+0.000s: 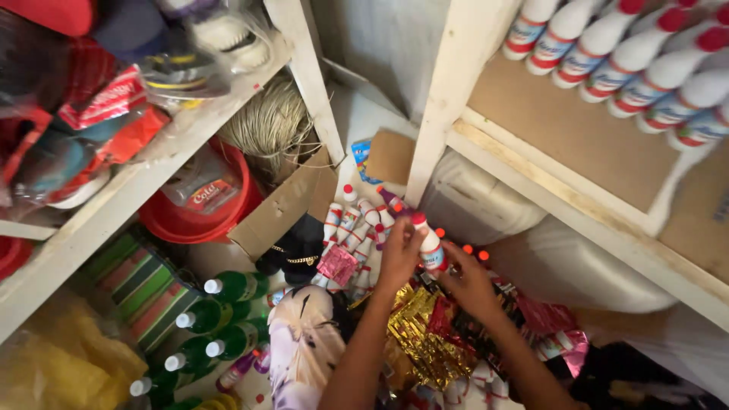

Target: Organizing small bottles of Zonrox bleach on a shelf in a storage area.

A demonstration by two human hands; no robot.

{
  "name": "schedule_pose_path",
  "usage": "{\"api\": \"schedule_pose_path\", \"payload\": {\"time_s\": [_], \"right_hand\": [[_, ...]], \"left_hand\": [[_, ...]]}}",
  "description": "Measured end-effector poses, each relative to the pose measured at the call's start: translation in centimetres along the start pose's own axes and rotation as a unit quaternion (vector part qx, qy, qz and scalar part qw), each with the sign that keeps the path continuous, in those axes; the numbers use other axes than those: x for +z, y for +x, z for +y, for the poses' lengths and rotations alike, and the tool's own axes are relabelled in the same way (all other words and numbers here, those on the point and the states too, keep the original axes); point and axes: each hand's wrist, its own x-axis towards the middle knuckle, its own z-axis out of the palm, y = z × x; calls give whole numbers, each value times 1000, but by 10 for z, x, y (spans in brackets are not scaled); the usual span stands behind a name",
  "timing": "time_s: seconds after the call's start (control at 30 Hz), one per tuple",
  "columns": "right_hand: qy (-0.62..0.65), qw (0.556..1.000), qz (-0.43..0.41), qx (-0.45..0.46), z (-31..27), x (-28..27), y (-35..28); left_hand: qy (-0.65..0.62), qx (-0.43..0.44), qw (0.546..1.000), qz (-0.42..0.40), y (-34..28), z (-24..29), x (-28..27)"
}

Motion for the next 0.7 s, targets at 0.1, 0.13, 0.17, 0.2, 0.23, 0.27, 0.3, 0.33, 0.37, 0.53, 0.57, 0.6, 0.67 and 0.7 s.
{"api": "schedule_pose_path", "payload": {"time_s": [0.1, 0.13, 0.17, 0.2, 0.23, 0.27, 0.3, 0.33, 0.37, 0.53, 0.57, 0.6, 0.67, 0.7], "right_hand": [[11, 995, -2, 103, -45, -23, -3], [78, 989, 7, 124, -56, -29, -2], [144, 979, 15, 142, -67, -35, 1], [141, 980, 25, 140, -78, -45, 1], [193, 971, 43, 133, -88, -54, 3], [244, 959, 63, 126, -97, -63, 2], [242, 960, 75, 124, -108, -74, 6], [251, 957, 94, 111, -118, -86, 9], [260, 954, 113, 99, -129, -97, 13], [177, 964, 198, -11, -168, -154, 59], [151, 965, 210, -32, -165, -163, 72], [152, 966, 209, -33, -159, -170, 87], [81, 973, 214, -35, -147, -183, 119], [81, 973, 213, -37, -134, -181, 132]], "left_hand": [[17, 60, 998, 7, -17, 62, 2], [9, 62, 998, 16, -19, 77, 6], [0, 64, 998, 26, -19, 93, 10], [-1, 71, 997, 19, -26, 115, 7], [-49, 103, 993, -1, -31, 136, 5], [-96, 133, 986, -25, -37, 156, 4], [-97, 139, 985, -36, -41, 169, 6], [-115, 155, 980, -46, -45, 183, 9], [-132, 170, 975, -56, -48, 196, 12], [20, 316, 948, -25, -41, 236, 38], [42, 358, 933, -15, -34, 237, 45], [43, 358, 933, -13, -25, 244, 49], [109, 439, 892, 17, -5, 258, 59], [109, 440, 891, 18, 11, 250, 65]]}}
